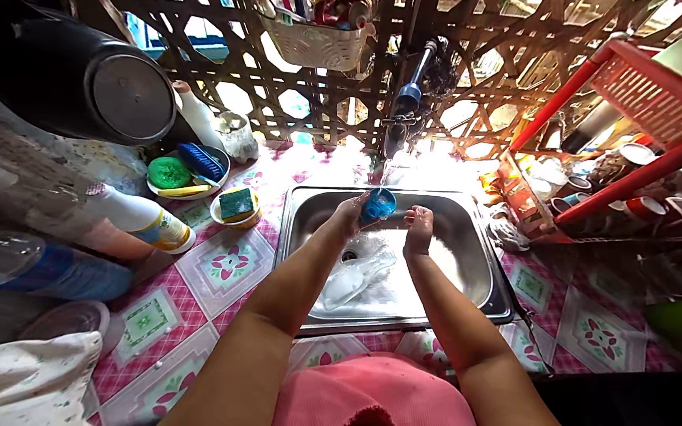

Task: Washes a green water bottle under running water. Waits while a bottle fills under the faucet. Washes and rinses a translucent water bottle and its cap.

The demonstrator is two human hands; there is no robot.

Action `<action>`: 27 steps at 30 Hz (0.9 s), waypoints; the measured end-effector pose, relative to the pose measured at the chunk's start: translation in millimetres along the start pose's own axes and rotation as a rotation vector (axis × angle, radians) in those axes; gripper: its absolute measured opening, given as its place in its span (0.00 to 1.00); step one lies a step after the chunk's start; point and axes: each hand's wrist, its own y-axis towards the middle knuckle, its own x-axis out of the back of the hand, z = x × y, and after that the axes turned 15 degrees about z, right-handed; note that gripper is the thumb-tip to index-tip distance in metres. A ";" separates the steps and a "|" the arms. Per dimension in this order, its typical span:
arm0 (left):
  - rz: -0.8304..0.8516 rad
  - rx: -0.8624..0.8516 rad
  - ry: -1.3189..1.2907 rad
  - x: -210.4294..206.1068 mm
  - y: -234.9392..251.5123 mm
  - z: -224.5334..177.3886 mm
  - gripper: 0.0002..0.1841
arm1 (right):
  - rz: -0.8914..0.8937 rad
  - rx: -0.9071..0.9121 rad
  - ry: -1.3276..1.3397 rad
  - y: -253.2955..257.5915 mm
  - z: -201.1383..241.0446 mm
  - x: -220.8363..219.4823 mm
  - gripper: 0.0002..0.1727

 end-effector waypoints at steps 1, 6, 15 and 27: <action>-0.011 0.021 0.009 3.8 -2.9 0.9 0.25 | -0.006 -0.154 0.070 1.9 2.3 -0.3 0.21; 0.031 0.045 0.346 0.2 -33.5 -6.9 0.25 | 0.252 -0.544 0.257 9.5 6.6 -6.6 0.29; 0.214 -0.346 1.157 17.9 -37.9 -10.9 0.10 | 0.504 -0.487 0.502 34.5 38.8 -18.6 0.23; 0.099 -0.239 0.576 21.9 -30.9 12.6 0.41 | 0.386 -0.236 0.584 31.1 28.1 -20.6 0.25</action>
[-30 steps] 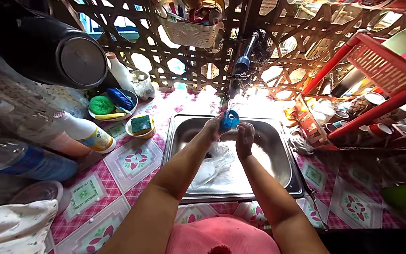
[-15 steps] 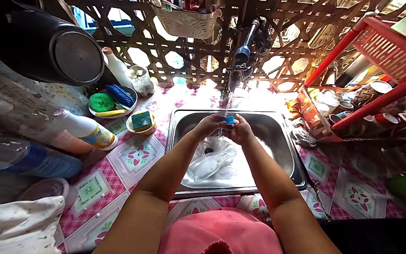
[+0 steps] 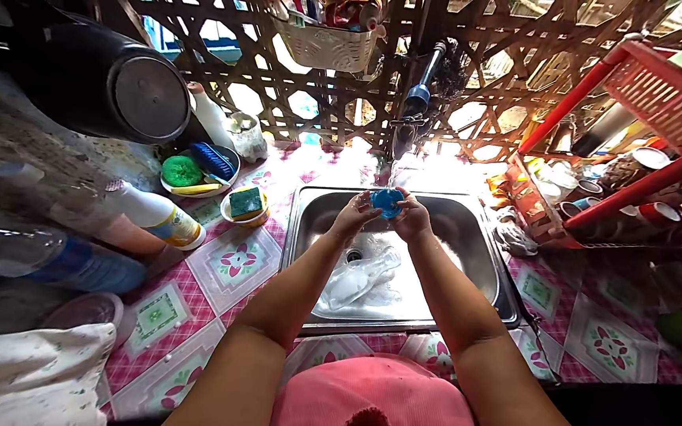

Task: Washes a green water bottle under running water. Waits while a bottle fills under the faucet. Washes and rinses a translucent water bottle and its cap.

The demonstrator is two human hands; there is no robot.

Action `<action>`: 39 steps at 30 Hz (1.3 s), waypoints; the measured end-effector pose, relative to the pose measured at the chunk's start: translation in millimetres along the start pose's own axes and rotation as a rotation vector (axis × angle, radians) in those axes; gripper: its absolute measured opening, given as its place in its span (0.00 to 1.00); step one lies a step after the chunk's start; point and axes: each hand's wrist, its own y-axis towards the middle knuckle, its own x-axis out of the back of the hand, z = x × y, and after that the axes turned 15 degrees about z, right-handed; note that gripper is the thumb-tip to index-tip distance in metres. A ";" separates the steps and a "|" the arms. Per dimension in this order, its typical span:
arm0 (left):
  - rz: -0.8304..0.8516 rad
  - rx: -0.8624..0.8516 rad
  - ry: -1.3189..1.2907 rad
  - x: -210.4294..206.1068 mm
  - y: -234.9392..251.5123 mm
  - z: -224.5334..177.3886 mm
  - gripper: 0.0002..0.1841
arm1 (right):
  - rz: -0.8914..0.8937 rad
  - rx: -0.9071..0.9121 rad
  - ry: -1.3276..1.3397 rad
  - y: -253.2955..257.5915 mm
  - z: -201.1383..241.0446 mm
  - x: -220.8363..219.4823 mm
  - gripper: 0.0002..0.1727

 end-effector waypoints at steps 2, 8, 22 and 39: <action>0.038 0.034 -0.036 -6.9 3.9 -6.3 0.39 | -0.061 0.026 0.050 -1.9 -4.3 6.0 0.19; 0.104 -0.005 -0.222 -15.3 44.1 4.5 0.27 | -0.139 0.154 0.143 -2.8 -5.3 20.3 0.16; -0.075 0.015 -0.087 -28.6 70.6 -8.4 0.21 | -0.045 -0.169 -0.064 1.3 6.5 17.0 0.29; -0.478 -0.084 -0.431 -27.9 36.1 -17.2 0.20 | -0.074 -0.424 -0.886 39.8 23.2 -38.4 0.47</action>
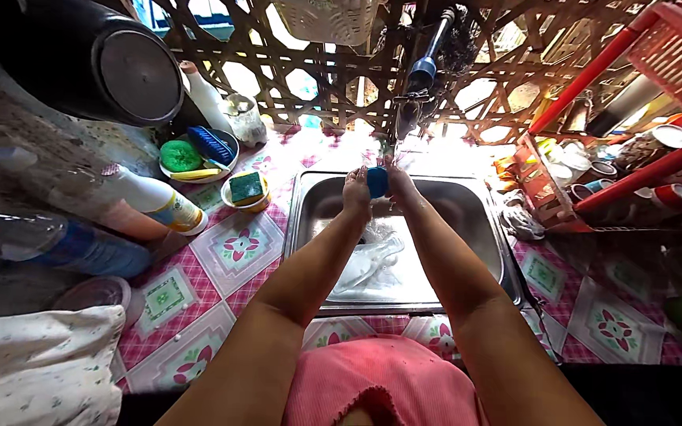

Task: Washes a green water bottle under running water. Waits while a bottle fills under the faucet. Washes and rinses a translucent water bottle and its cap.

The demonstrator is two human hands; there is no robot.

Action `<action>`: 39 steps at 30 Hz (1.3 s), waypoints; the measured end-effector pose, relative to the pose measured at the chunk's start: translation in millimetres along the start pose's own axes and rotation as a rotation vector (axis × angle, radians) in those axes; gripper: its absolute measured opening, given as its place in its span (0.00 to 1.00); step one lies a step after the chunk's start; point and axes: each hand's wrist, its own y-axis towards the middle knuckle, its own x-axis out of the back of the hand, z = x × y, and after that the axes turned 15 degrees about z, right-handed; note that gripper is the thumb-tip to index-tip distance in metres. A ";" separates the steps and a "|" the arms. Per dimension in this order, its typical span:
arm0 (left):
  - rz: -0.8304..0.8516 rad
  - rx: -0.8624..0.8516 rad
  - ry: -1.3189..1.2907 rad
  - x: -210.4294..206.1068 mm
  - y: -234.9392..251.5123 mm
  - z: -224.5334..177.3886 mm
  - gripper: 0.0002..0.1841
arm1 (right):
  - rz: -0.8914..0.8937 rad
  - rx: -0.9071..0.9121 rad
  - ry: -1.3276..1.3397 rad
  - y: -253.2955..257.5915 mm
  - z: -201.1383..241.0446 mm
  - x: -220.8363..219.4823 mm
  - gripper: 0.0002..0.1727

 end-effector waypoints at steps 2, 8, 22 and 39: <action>0.043 -0.023 -0.041 -4.0 -5.9 -2.6 0.18 | -0.075 0.060 -0.082 11.7 -1.8 1.0 0.45; 0.225 -0.149 0.113 -0.6 -21.4 -18.3 0.15 | -0.293 0.382 -0.088 13.2 -5.5 -8.1 0.27; 0.063 0.113 0.085 70.5 -26.9 -8.0 0.16 | 0.171 -0.314 -0.469 31.6 -169.1 4.0 0.33; -0.065 0.000 0.344 103.2 -29.1 -5.0 0.19 | 0.096 0.329 -0.901 -8.2 9.5 25.5 0.14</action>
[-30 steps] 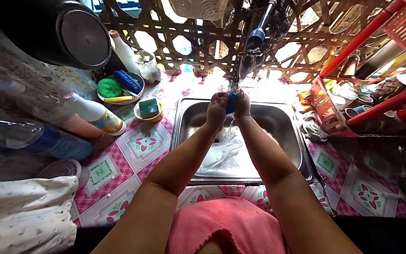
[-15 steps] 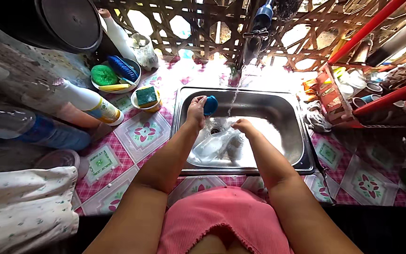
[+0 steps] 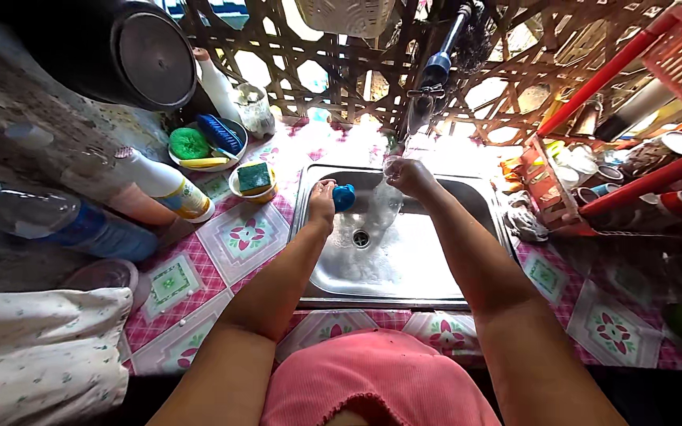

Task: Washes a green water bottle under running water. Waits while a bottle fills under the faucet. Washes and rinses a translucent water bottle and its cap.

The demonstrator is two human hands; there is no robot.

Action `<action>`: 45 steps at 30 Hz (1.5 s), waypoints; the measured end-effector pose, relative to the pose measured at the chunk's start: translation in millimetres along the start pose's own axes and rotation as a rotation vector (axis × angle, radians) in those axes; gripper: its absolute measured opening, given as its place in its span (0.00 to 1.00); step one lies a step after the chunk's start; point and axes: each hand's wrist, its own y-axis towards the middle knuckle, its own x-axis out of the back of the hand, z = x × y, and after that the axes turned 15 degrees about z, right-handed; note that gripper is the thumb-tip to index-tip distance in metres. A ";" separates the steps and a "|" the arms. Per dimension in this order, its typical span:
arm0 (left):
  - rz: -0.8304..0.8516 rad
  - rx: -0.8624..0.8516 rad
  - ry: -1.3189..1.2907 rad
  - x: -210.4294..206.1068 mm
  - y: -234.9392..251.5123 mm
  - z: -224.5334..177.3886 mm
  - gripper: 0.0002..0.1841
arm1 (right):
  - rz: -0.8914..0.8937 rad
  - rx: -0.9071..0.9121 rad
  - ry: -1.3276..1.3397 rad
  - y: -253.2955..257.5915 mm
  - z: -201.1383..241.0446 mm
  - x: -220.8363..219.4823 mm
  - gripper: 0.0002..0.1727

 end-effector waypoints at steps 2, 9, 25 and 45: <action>0.067 -0.048 0.158 2.0 3.0 3.0 0.18 | -0.016 -0.015 -0.079 -7.4 7.7 4.4 0.14; 0.432 -0.060 0.703 -21.4 8.9 -15.8 0.26 | -0.058 -0.096 -0.281 -19.3 27.1 22.9 0.17; 0.774 -0.021 0.591 -29.4 44.2 -66.1 0.29 | -0.270 0.092 0.658 -36.9 -0.1 19.2 0.26; 0.722 0.110 0.405 -55.9 49.5 -82.5 0.31 | -0.459 -0.257 1.268 -52.6 -75.9 -67.9 0.20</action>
